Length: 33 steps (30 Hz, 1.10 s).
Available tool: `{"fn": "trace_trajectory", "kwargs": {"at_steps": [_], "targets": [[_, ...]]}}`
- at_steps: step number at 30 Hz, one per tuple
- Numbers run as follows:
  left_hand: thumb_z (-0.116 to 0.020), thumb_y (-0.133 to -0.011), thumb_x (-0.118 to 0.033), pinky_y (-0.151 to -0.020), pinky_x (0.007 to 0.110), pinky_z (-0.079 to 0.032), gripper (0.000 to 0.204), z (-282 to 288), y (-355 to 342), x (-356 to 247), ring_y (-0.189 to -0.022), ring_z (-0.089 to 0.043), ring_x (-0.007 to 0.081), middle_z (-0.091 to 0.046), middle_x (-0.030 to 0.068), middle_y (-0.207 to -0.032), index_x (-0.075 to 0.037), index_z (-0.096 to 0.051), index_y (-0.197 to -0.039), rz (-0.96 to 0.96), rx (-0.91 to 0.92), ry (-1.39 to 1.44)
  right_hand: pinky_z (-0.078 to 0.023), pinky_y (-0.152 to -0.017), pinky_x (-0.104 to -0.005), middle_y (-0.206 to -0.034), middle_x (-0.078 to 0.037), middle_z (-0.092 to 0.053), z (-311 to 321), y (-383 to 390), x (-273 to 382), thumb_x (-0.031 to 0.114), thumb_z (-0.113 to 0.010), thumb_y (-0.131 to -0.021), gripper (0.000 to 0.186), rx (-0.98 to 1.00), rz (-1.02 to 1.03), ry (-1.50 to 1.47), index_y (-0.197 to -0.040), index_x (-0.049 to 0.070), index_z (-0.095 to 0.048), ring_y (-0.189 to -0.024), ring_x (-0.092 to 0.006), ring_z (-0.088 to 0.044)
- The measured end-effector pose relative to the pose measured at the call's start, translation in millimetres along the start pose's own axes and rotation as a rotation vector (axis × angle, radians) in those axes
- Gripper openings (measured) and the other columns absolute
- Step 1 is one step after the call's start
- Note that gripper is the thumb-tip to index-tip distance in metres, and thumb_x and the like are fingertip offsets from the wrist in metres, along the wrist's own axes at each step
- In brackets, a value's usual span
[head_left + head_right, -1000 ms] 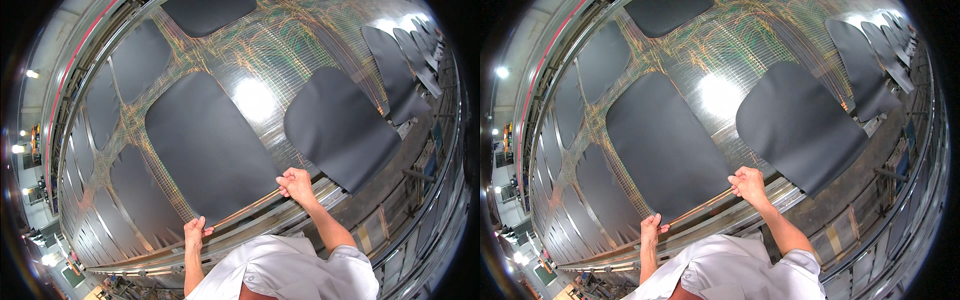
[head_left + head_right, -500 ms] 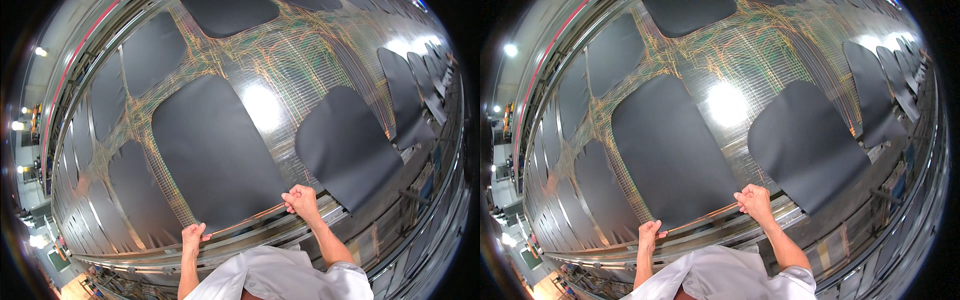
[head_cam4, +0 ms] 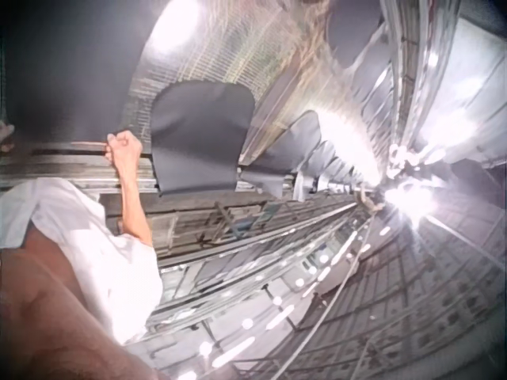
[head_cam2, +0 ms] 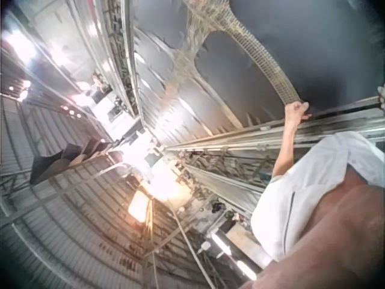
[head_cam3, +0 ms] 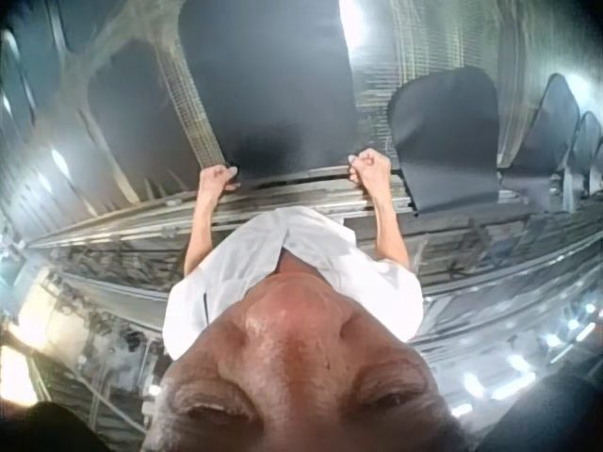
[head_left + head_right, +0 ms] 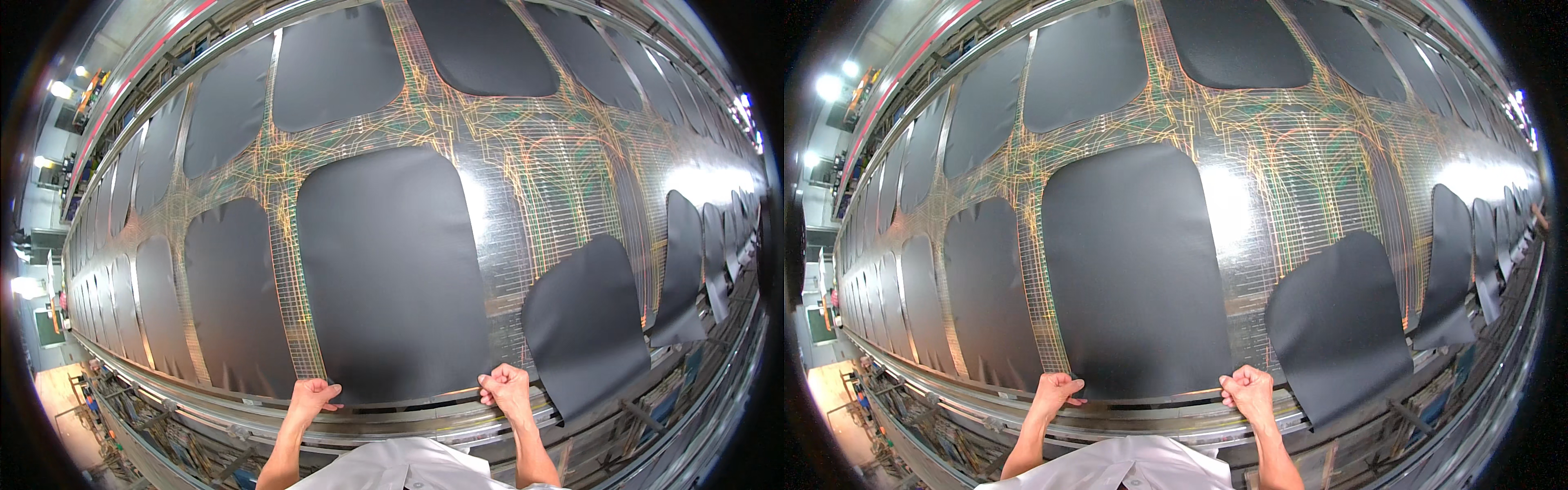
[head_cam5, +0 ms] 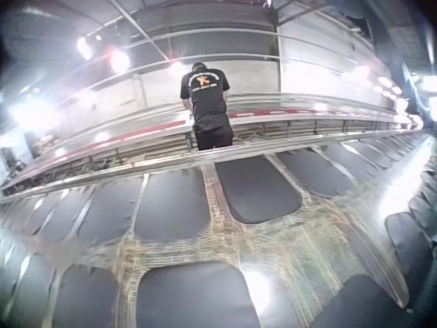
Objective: The person applies black rectangular material patches onto a large curved metallic surface with a grid pattern. They repeatedly pick up a patch, align it with the grid, press it down, and smooth it out with their hands. The process is repeated for multiple patches along the surface.
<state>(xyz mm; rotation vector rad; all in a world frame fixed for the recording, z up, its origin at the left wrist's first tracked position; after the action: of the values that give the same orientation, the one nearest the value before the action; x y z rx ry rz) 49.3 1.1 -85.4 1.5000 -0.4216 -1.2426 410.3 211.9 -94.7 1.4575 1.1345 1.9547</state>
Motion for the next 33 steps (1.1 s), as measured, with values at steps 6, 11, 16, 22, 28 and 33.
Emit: {"fn": "trace_trajectory", "kwargs": {"at_steps": [6,11,16,22,28,33], "targets": [[-0.068,-0.091,-0.009,-0.055,0.029,-0.061,0.026,-1,4,4,-0.056,-0.06,0.0108,-0.054,0.0013,-0.064,0.003,-0.059,-0.07,-0.056,-0.051,0.049,-0.052,-0.046,-0.0249,-0.063,-0.008,-0.066,-4,9,13,0.01,-0.071,-0.088,0.021,-0.061,-0.012,0.064,-0.073,0.002,-0.059,-0.051,-0.0121,-0.063],[-0.066,-0.093,-0.009,-0.053,0.028,-0.059,0.022,-4,13,3,-0.055,-0.061,0.0115,-0.055,0.0005,-0.062,0.003,-0.061,-0.076,-0.066,-0.13,0.046,-0.048,-0.05,-0.0242,-0.06,-0.004,-0.064,-3,17,19,0.014,-0.071,-0.088,0.023,-0.129,0.044,0.119,-0.072,0.001,-0.061,-0.054,-0.0071,-0.058],[-0.068,-0.093,-0.013,-0.053,0.029,-0.059,0.022,5,2,18,-0.056,-0.066,0.0152,-0.057,0.0003,-0.06,0.002,-0.063,-0.078,-0.065,-0.104,-0.003,-0.043,-0.051,-0.0285,-0.056,-0.002,-0.058,4,14,14,0.016,-0.071,-0.087,0.026,-0.162,0.133,0.203,-0.068,0.002,-0.06,-0.052,-0.0074,-0.05],[-0.073,-0.091,-0.021,-0.054,0.031,-0.06,0.024,9,0,25,-0.056,-0.066,0.0193,-0.059,0.0013,-0.065,0.0,-0.065,-0.082,-0.04,-0.123,-0.004,-0.046,-0.053,-0.0291,-0.057,-0.005,-0.061,8,14,10,0.021,-0.075,-0.083,0.025,-0.177,0.088,0.226,-0.071,0.001,-0.065,-0.054,-0.0111,-0.059],[-0.071,-0.092,-0.023,-0.052,0.03,-0.059,0.022,20,-5,32,-0.059,-0.069,0.0223,-0.06,0.0008,-0.069,-0.003,-0.065,-0.085,-0.057,-0.081,-0.024,-0.046,-0.054,-0.0301,-0.058,-0.006,-0.063,10,15,11,0.022,-0.077,-0.081,0.025,-0.174,0.067,0.252,-0.073,0.001,-0.067,-0.053,-0.0124,-0.06],[-0.073,-0.09,-0.02,-0.057,0.033,-0.063,0.022,14,-2,25,-0.055,-0.062,0.0146,-0.055,-0.0012,-0.064,-0.001,-0.065,-0.082,-0.047,-0.108,-0.016,-0.043,-0.05,-0.0263,-0.057,-0.004,-0.061,11,12,11,0.019,-0.077,-0.082,0.024,-0.171,0.067,0.231,-0.072,0.0,-0.066,-0.053,-0.0087,-0.058]]}}
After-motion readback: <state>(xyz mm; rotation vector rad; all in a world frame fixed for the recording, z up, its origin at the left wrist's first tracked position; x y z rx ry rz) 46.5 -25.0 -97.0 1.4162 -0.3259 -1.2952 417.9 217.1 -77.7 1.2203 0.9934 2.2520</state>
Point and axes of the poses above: each hand's wrist, its own y-axis away from the middle knuckle, its own z-axis out of the back of the hand, x = y × z, the point moved 7 cm from there along -y, towards the middle knuckle
